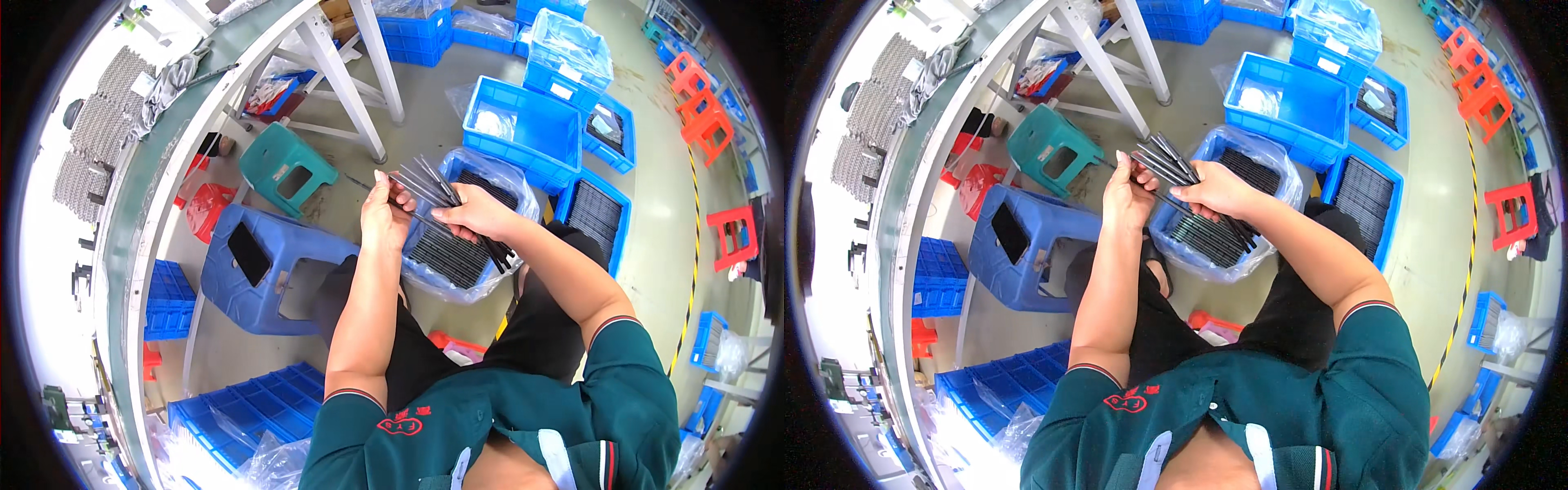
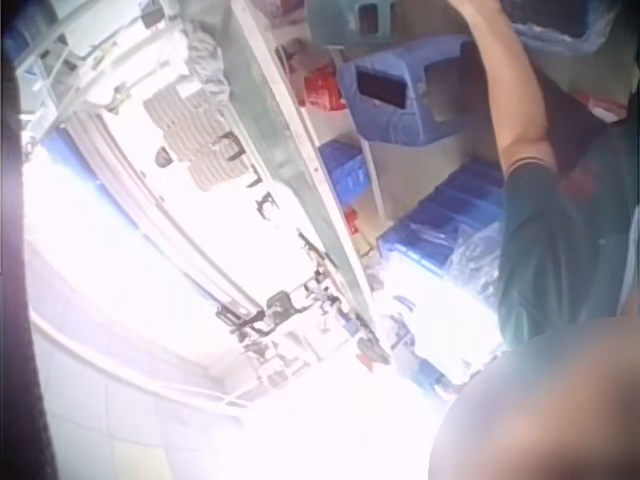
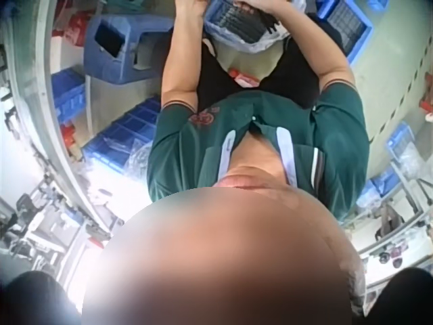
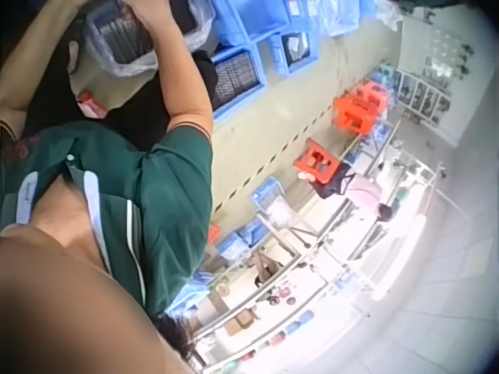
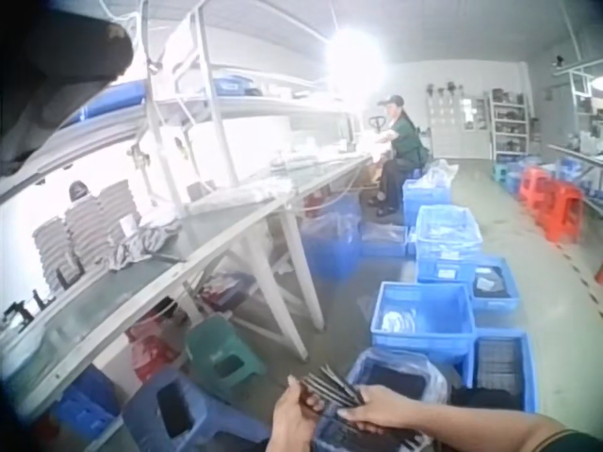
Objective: The recorder is sorting and counting black plastic rods into plastic bags on a factory floor.
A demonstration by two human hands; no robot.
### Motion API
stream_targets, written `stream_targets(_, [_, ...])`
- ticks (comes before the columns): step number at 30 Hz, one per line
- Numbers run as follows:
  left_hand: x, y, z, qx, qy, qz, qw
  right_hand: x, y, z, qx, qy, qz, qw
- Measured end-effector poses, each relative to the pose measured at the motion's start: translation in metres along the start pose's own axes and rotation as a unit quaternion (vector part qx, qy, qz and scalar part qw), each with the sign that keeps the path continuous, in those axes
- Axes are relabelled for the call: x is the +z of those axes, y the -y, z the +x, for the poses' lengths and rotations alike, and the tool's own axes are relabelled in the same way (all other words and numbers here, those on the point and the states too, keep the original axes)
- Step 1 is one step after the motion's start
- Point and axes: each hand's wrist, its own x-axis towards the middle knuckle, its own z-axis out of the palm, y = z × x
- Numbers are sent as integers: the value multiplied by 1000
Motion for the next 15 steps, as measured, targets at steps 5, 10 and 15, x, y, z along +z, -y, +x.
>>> stream_targets(5, [0, 0, 4, 9, -1, 4, 1000, -1, 2, -2, 3, 4, -16, 1000])
stream_targets(10, [3, 4, 2, 12, 1, 9, 1000, 0, 2, -1, -6, -16, 7, 1000])
stream_targets(15, [10, 15, -2, 24, 3, 51, 998, 0, -4, 5, -20, -18, 45, 999])
